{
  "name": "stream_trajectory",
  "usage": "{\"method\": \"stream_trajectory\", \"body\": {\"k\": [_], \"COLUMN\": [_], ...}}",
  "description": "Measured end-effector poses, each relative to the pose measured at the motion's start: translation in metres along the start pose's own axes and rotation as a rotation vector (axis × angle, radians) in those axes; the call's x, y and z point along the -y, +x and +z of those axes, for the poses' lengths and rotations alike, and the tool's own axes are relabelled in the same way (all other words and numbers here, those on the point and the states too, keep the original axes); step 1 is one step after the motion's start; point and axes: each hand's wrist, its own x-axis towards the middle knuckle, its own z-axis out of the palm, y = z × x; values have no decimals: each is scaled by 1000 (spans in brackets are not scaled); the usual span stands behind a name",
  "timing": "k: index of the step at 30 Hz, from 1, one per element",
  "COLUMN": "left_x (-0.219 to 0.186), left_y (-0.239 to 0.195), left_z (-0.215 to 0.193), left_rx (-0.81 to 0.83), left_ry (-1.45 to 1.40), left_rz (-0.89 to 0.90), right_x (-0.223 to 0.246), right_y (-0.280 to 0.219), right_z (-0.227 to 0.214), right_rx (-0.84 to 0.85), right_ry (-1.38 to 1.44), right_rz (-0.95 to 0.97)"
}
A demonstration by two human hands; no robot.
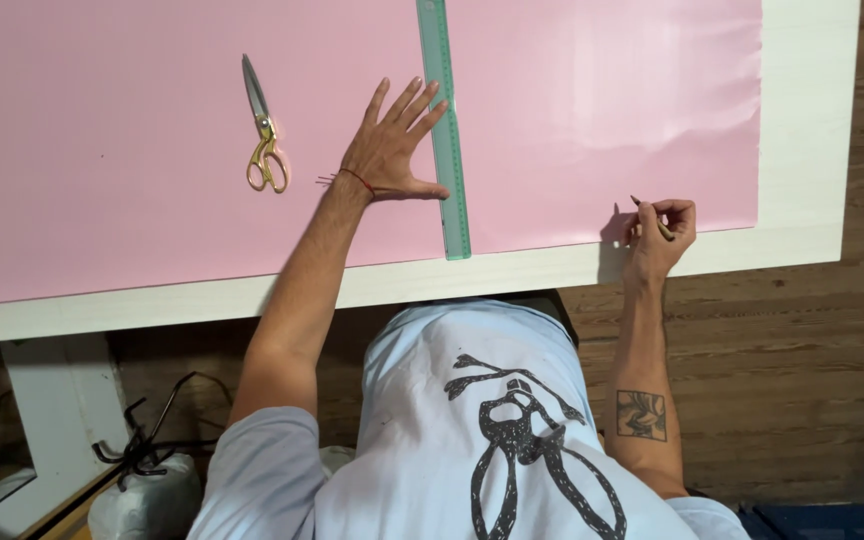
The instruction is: Measuring and marking a roll of pink material on a cutting table using a ruler and pencil.
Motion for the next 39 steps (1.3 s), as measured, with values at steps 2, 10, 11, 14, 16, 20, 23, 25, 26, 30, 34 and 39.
{"method": "stream_trajectory", "body": {"k": [2, 10, 11, 14, 16, 20, 23, 25, 26, 30, 34, 39], "left_x": [-3, 3, 3, 5, 4, 4, 6, 5, 5, 5, 6, 5], "left_y": [-1, 0, 0, 1, -1, 0, 0, 0, -1, -1, -2, 2], "left_z": [-2, 6, 6, 9, 7, 6, 7, 6, 5, 2, 3, -4], "left_rx": [3, -26, -31, -30, -27, -27, -36, -33, -32, -20, -14, -14], "left_ry": [-1, -19, -19, -17, -16, -26, -29, -32, -32, -39, -36, -28], "left_rz": [13, 38, 41, 41, 41, 47, 51, 48, 47, 41, 42, 43], "right_x": [-1, -11, -15, -7, -5, 4, -2, -1, 0, 2, 5, 19], "right_y": [-2, 1, 3, 1, -1, -4, -1, -1, -1, -3, -4, -3], "right_z": [-2, -14, -18, -11, -8, 0, -5, -5, -4, -3, 1, 22], "right_rx": [-33, -3, -6, -20, -11, 14, 8, 10, 11, 35, 33, 19], "right_ry": [-62, -52, -53, -59, -49, -17, -16, -19, -21, -15, -28, -28], "right_rz": [0, -21, -30, -21, -18, -30, -25, -24, -25, -19, -5, 5]}}
